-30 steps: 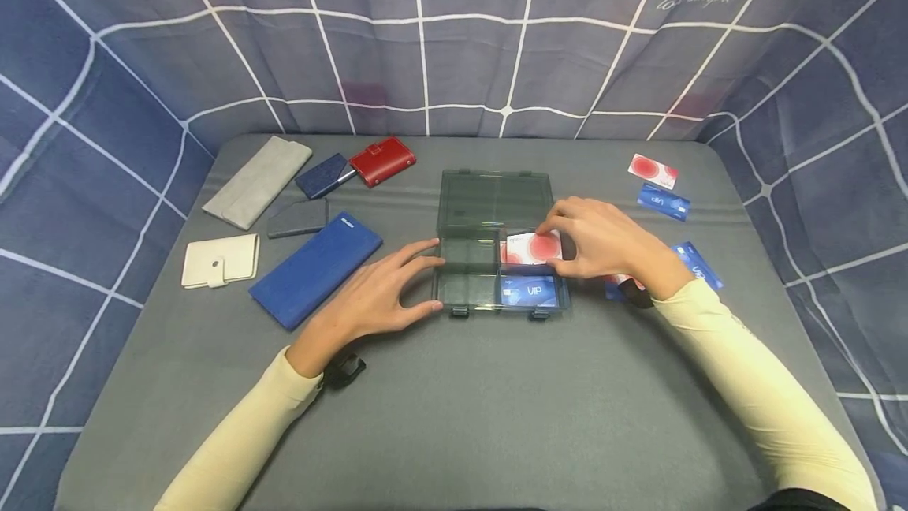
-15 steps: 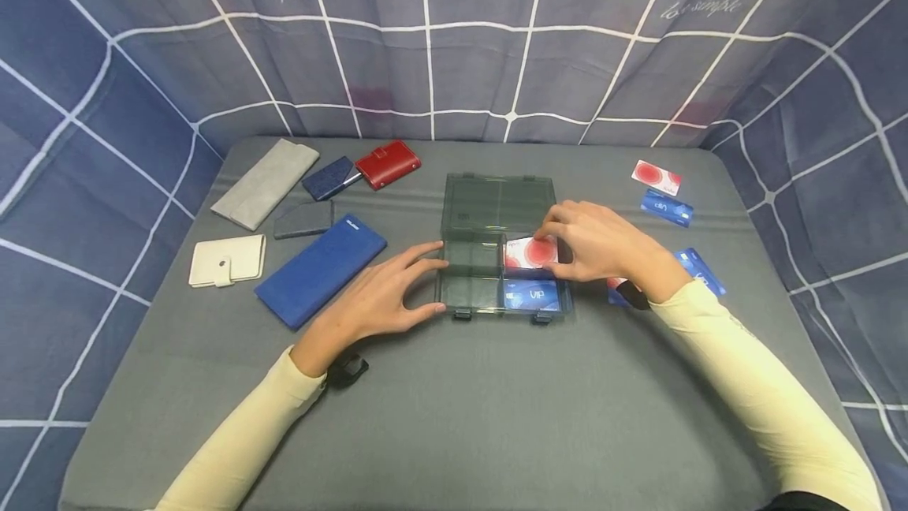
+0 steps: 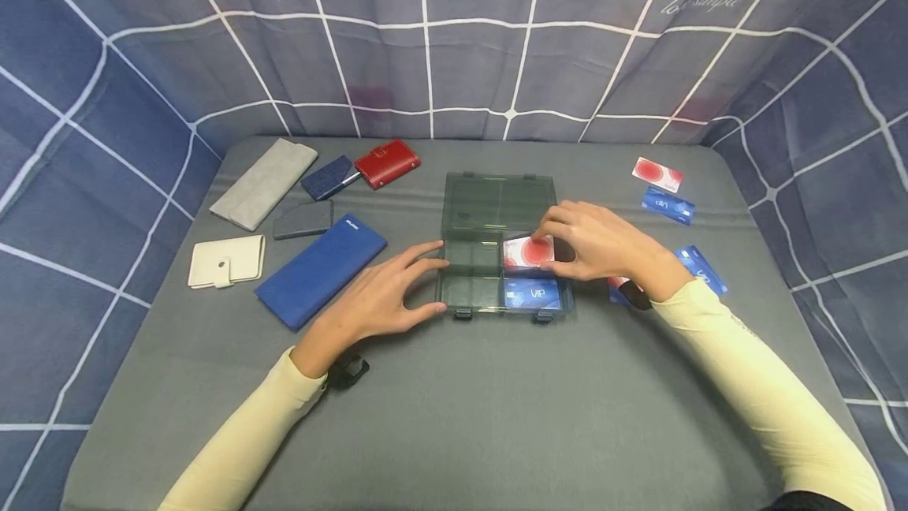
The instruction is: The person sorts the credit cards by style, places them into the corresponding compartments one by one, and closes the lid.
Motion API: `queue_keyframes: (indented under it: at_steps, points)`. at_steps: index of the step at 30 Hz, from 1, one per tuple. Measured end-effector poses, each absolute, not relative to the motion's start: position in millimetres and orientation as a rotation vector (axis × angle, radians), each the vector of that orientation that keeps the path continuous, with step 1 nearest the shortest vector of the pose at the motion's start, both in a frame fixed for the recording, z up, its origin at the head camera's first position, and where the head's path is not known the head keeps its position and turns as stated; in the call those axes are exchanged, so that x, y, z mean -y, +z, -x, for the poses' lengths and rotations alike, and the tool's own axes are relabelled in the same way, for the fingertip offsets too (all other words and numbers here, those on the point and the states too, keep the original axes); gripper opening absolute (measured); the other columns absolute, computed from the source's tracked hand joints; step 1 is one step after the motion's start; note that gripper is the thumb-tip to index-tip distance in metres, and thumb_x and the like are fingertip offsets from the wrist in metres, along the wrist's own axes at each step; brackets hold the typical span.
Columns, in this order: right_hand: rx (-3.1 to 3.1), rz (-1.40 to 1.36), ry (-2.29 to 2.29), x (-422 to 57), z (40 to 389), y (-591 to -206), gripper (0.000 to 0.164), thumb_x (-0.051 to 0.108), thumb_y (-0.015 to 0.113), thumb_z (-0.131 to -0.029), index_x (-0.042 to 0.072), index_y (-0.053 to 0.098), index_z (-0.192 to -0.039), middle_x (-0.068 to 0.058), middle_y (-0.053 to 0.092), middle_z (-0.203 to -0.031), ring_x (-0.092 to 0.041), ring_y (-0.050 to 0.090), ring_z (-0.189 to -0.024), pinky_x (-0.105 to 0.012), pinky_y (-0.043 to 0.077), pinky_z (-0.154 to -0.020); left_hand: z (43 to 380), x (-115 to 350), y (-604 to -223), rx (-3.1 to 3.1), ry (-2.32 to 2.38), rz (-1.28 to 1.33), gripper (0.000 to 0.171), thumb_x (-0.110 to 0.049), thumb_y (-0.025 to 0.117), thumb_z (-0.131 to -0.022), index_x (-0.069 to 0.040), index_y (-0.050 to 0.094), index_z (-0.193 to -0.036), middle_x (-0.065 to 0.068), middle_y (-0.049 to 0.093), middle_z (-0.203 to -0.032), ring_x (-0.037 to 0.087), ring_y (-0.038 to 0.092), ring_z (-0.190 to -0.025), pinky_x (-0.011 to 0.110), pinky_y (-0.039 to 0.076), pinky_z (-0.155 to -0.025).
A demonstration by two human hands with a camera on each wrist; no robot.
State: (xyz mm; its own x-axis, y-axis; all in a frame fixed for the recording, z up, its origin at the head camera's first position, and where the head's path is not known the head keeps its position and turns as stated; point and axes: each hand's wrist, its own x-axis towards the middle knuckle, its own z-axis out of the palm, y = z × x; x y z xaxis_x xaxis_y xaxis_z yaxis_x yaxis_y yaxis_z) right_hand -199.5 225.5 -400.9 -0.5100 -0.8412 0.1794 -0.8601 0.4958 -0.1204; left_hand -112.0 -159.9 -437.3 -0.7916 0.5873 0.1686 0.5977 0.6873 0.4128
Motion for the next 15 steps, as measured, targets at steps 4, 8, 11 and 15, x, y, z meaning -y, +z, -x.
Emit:
queue_keyframes:
  at_steps: [4,8,11,15]
  points:
    - [2.618,-1.511,0.299,-223,207,-394,0.037,0.034,0.085,-0.085,0.012,0.077,-0.113,-0.005,0.07,-0.112,-0.029,0.066,-0.106,-0.05,0.055,-0.091,119,162,-432,2.857,-0.696,1.005,0.065,-0.055,0.078,-0.095,-0.022,0.064,-0.149,-0.001,0.046,-0.167,0.028,0.061,-0.137,0.049,0.058,-0.087]
    - [2.614,-1.503,0.291,-224,212,-389,0.036,0.032,0.085,-0.085,0.012,0.076,-0.113,-0.005,0.07,-0.112,-0.029,0.065,-0.106,-0.051,0.055,-0.092,126,161,-428,2.831,-0.69,1.016,0.064,-0.055,0.078,-0.095,-0.022,0.064,-0.149,0.0,0.046,-0.167,0.029,0.061,-0.137,0.05,0.058,-0.088]
    - [2.599,-1.5,0.308,-225,210,-389,0.035,0.03,0.086,-0.084,0.011,0.076,-0.113,-0.005,0.07,-0.112,-0.029,0.065,-0.106,-0.051,0.055,-0.092,124,160,-428,2.814,-0.692,1.016,0.064,-0.053,0.078,-0.095,-0.021,0.064,-0.149,0.0,0.046,-0.167,0.029,0.062,-0.136,0.05,0.058,-0.088]
    - [2.579,-1.536,0.343,-224,197,-400,0.035,0.031,0.086,-0.084,0.012,0.077,-0.111,-0.002,0.07,-0.112,-0.027,0.066,-0.104,-0.05,0.056,-0.092,106,160,-437,2.83,-0.692,1.009,0.063,-0.053,0.078,-0.095,-0.021,0.065,-0.148,0.001,0.047,-0.166,0.029,0.064,-0.134,0.049,0.058,-0.088]
